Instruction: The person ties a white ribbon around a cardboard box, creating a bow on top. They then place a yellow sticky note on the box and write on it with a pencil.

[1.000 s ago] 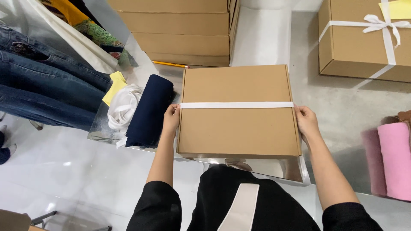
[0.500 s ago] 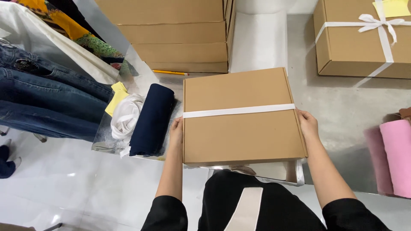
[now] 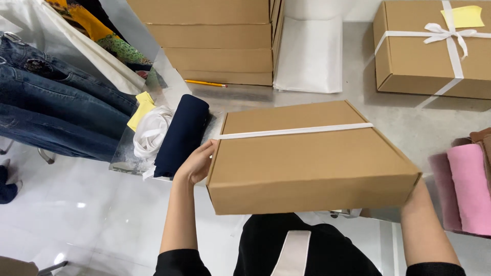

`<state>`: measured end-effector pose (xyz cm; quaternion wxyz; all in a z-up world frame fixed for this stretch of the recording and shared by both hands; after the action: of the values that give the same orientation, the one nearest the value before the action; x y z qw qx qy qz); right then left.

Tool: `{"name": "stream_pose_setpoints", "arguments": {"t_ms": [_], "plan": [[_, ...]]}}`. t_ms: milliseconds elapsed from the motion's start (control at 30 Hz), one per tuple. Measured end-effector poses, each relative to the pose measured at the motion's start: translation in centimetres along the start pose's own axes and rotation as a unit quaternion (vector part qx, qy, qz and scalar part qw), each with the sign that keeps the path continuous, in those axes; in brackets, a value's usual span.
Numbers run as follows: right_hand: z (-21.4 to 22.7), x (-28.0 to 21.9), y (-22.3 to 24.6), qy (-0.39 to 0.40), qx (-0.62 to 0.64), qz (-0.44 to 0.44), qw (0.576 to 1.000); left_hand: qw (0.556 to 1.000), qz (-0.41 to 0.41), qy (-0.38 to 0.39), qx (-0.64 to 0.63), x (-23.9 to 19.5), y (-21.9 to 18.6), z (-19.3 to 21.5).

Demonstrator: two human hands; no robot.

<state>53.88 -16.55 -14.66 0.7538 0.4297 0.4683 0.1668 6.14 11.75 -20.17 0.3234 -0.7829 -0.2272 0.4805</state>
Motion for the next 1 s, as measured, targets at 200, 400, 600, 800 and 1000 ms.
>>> {"name": "stream_pose_setpoints", "arguments": {"t_ms": [200, 400, 600, 800, 1000], "plan": [[1.8, 3.4, -2.0, 0.071, 0.214, 0.021, 0.974, 0.998, -0.040, 0.008, -0.049, -5.5, -5.0, -4.9], [2.8, 3.3, -0.4, 0.061, 0.403, -0.012, 0.913, 0.992, -0.034, 0.032, -0.113, -3.2, -6.2, -5.8], [2.6, 2.4, 0.9, 0.005, 0.409, -0.044, 0.912, 0.975, -0.046, 0.087, -0.198, -0.1, -6.8, -6.9], [1.7, 2.8, 1.3, -0.011, 0.471, -0.039, 0.881, 0.973, -0.081, 0.041, -0.212, -0.1, -6.4, -7.9], [2.3, 4.6, -0.4, -0.002, 0.455, -0.015, 0.890, 0.972, -0.115, -0.051, -0.197, 2.1, -4.8, -6.5]]}}
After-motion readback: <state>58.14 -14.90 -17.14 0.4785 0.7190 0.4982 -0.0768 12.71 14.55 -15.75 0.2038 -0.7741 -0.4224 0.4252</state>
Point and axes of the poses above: each hand's wrist, its own x-axis towards the middle knuckle, its own z-axis out of the back of the hand, y = z × x, the point moved 4 cm from there along x, towards the middle knuckle, and after that the axes turned 9 degrees about -x, right-handed, at the moved point
